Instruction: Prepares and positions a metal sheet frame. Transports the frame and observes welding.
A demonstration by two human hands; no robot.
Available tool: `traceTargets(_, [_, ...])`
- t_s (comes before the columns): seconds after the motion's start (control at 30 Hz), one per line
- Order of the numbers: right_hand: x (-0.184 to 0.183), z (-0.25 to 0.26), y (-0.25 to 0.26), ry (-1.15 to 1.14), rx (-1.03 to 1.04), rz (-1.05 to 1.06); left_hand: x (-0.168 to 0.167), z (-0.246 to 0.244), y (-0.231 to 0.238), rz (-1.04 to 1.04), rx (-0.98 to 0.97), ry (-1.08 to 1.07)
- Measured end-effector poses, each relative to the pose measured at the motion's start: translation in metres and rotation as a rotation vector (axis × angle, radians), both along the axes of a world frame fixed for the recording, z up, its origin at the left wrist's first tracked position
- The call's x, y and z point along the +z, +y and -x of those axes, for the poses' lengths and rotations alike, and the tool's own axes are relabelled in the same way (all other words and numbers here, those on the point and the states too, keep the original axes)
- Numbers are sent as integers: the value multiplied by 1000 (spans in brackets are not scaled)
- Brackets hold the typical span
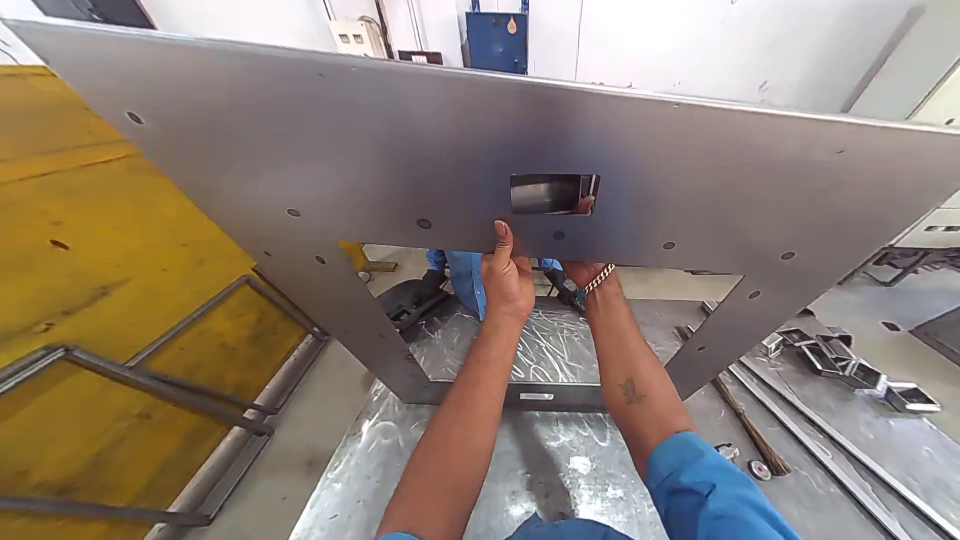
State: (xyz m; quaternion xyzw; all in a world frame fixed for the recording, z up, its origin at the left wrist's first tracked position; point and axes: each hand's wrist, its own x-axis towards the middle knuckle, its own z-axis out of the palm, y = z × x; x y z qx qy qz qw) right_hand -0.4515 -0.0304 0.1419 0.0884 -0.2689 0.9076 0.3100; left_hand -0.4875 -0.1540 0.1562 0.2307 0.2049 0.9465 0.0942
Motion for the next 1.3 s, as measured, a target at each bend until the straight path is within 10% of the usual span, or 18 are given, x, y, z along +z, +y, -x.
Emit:
traceTargets(0.67, [-11,-13,10,127,166,-1,-4,0,-1,-172,-280,67])
traceTargets(0.83, [-24,-31,-8,-61,-67,66,-4,0,-2,-220,-342,51])
traceTargets(0.93, [-42,-64,-30,-524,-586,-440,-4,-2,-4,-236,-383,36])
traceTargets(1.07, [-21,-103,-31,-166,-1490,-1155,-1,-7,-5,-281,-436,-23])
traceTargets(1.3, [167,-95,-27,-520,-1677,-2134,-7,-12,-8,-356,-498,15])
